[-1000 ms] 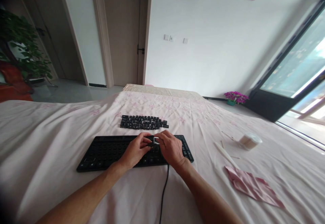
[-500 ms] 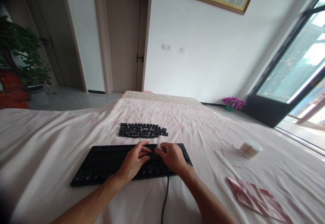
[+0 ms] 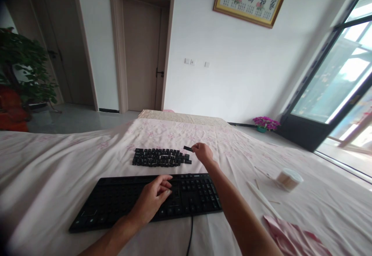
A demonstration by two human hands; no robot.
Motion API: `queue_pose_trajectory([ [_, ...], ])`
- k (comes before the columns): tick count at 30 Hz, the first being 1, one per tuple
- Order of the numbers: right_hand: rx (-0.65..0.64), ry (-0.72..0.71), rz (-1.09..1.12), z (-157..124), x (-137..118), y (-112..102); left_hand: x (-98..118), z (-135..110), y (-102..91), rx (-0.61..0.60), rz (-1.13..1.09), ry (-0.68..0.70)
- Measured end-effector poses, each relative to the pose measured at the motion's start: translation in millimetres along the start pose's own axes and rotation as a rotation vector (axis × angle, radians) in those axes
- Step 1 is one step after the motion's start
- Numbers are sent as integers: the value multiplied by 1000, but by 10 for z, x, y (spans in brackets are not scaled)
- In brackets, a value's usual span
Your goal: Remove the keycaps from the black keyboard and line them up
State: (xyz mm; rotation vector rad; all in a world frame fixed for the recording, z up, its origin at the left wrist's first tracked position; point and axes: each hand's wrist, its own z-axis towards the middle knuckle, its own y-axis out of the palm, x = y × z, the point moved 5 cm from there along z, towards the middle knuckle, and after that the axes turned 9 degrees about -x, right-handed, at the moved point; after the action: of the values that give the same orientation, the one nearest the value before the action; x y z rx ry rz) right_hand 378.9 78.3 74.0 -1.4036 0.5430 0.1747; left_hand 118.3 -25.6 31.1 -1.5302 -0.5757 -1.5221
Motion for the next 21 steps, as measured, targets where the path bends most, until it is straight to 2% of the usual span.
queue_pose_trajectory([
  [7,-65,44,-78,271,106,181,-29,1,12,-6,7,2],
  [21,-130,51,-103,368,192,375,4,7,13,-12,22,23],
])
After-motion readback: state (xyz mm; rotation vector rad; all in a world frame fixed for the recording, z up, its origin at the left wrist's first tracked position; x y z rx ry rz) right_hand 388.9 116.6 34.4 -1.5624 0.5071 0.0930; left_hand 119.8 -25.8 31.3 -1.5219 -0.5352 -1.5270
